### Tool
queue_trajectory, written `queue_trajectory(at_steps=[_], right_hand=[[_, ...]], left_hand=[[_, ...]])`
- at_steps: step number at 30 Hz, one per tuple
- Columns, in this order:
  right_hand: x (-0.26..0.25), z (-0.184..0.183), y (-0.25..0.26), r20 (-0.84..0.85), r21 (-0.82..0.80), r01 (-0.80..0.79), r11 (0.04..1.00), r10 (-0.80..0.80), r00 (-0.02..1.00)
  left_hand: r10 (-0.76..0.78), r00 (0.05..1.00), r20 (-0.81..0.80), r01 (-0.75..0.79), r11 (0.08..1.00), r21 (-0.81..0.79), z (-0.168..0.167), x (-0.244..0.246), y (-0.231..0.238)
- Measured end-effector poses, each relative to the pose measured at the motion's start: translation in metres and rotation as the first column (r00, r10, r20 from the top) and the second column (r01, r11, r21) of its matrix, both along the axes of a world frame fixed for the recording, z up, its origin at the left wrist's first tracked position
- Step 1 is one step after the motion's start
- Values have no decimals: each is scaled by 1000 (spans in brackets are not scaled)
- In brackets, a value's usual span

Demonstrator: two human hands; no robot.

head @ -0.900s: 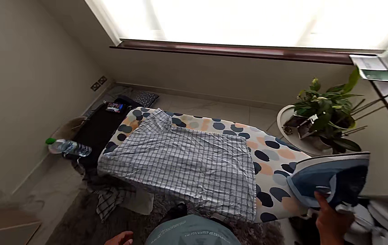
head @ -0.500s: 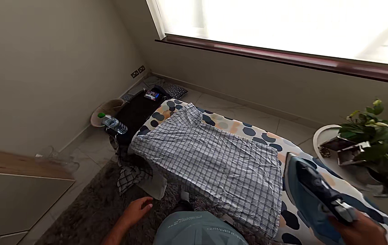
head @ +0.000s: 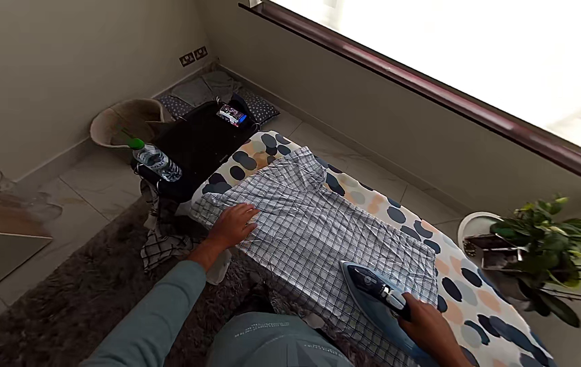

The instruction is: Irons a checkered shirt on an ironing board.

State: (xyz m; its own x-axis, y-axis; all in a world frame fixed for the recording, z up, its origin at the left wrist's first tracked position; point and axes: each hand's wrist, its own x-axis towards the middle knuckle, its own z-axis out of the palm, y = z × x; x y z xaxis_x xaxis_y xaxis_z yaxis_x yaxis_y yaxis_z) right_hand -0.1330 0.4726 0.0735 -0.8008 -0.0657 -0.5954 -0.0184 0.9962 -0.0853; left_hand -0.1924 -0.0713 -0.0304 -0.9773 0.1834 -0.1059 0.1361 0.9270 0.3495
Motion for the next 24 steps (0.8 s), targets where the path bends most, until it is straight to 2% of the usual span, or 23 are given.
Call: queue_trajectory(at_steps=[2, 5, 8, 13, 17, 19, 22, 24], right_hand=[[-12, 1, -27, 17, 35, -1, 999, 0, 1000], [-34, 4, -75, 59, 99, 7, 995, -13, 998], [-62, 6, -126, 102, 149, -16, 989, 1, 995], [-118, 11, -218, 116, 131, -16, 991, 1, 993], [-165, 14, -286, 95, 103, -17, 995, 7, 995], [-181, 9, -308, 26, 44, -36, 998, 35, 999], [-191, 2, -317, -113, -154, -158, 975, 142, 983], [-189, 4, -318, -147, -188, -222, 957, 196, 969]], left_hand=[[-45, 998, 37, 48, 995, -90, -12, -20, -16], [-16, 995, 101, 34, 983, -181, -27, -37, -46], [-4, 997, 81, 16, 989, -149, -38, -42, -71], [-42, 993, 112, 50, 996, -71, -44, -49, -88], [-64, 998, 12, 65, 997, -37, -46, -45, -91], [-70, 994, -82, 67, 997, -37, -41, -40, -84], [-72, 971, -230, 78, 997, 19, -33, -29, -69], [-61, 971, -231, 68, 997, 25, -31, -20, -62]])
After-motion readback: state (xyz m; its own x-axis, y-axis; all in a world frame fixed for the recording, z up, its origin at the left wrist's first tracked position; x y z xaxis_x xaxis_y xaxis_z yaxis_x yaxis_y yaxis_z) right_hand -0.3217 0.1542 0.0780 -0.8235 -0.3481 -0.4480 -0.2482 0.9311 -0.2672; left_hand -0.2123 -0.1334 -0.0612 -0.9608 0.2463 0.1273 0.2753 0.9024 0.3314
